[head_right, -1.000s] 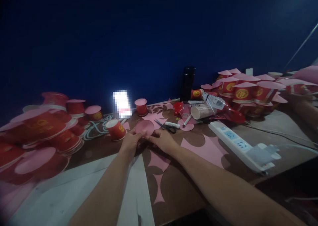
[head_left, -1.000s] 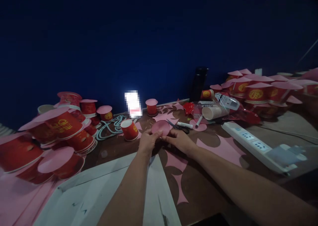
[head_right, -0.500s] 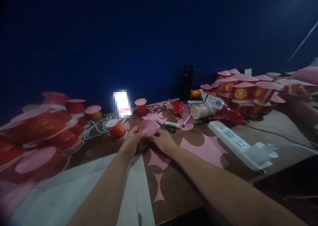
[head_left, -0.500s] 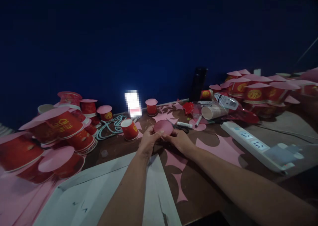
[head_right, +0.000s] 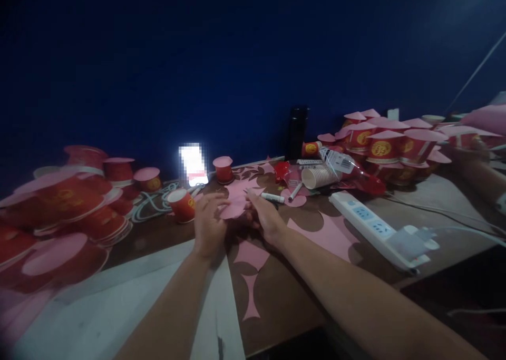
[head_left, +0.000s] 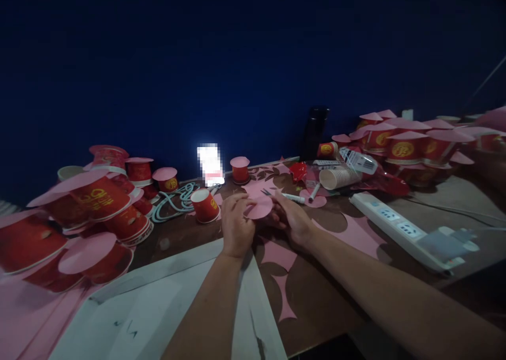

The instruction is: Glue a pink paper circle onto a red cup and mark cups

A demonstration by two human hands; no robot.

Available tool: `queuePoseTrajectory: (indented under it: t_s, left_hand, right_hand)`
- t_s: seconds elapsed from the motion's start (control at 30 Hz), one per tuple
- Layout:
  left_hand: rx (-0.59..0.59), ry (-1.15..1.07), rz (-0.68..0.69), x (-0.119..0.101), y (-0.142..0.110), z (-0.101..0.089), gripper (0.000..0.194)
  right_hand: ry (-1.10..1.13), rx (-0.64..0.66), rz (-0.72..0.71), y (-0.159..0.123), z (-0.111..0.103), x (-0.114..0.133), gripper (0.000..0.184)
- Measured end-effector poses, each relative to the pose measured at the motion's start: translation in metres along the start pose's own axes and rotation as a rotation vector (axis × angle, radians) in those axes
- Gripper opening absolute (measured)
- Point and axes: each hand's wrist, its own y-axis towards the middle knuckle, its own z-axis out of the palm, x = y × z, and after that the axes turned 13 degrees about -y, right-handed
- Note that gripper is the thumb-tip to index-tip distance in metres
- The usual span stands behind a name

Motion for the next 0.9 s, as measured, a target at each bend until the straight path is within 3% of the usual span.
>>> queuePoseTrajectory:
  t_s: [0.1, 0.27, 0.33, 0.43, 0.5, 0.57, 0.67, 0.9]
  left_hand:
    - [0.042, 0.069, 0.044, -0.003, -0.003, 0.002, 0.034]
    - [0.076, 0.044, -0.059, 0.0, -0.004, 0.006, 0.054]
    - [0.02, -0.053, -0.205, 0.005, -0.003, 0.006, 0.06]
    - [-0.062, -0.314, -0.543, 0.011, 0.0, 0.004, 0.055]
    - [-0.112, -0.511, -0.756, 0.009, 0.004, 0.002, 0.051]
    - [-0.147, -0.726, -0.885, 0.004, 0.008, -0.001, 0.048]
    - [-0.032, -0.942, -1.002, -0.008, 0.013, -0.007, 0.046]
    - [0.235, -1.03, -1.095, -0.013, 0.018, -0.018, 0.059]
  right_hand:
    - [0.113, 0.065, 0.013, -0.005, 0.003, 0.004, 0.035]
    - [0.079, -0.018, -0.048, -0.004, 0.001, 0.007, 0.044]
    - [0.054, -0.029, -0.071, -0.001, -0.004, 0.008, 0.043]
    - [0.022, 0.02, -0.05, 0.001, -0.013, 0.008, 0.036]
    - [0.017, 0.067, -0.019, 0.001, -0.016, 0.007, 0.031]
    - [0.005, 0.092, -0.004, 0.001, -0.017, 0.007, 0.029]
    - [-0.026, 0.097, -0.008, -0.001, -0.015, 0.006, 0.033]
    - [0.015, 0.128, -0.033, -0.003, -0.014, 0.007, 0.041]
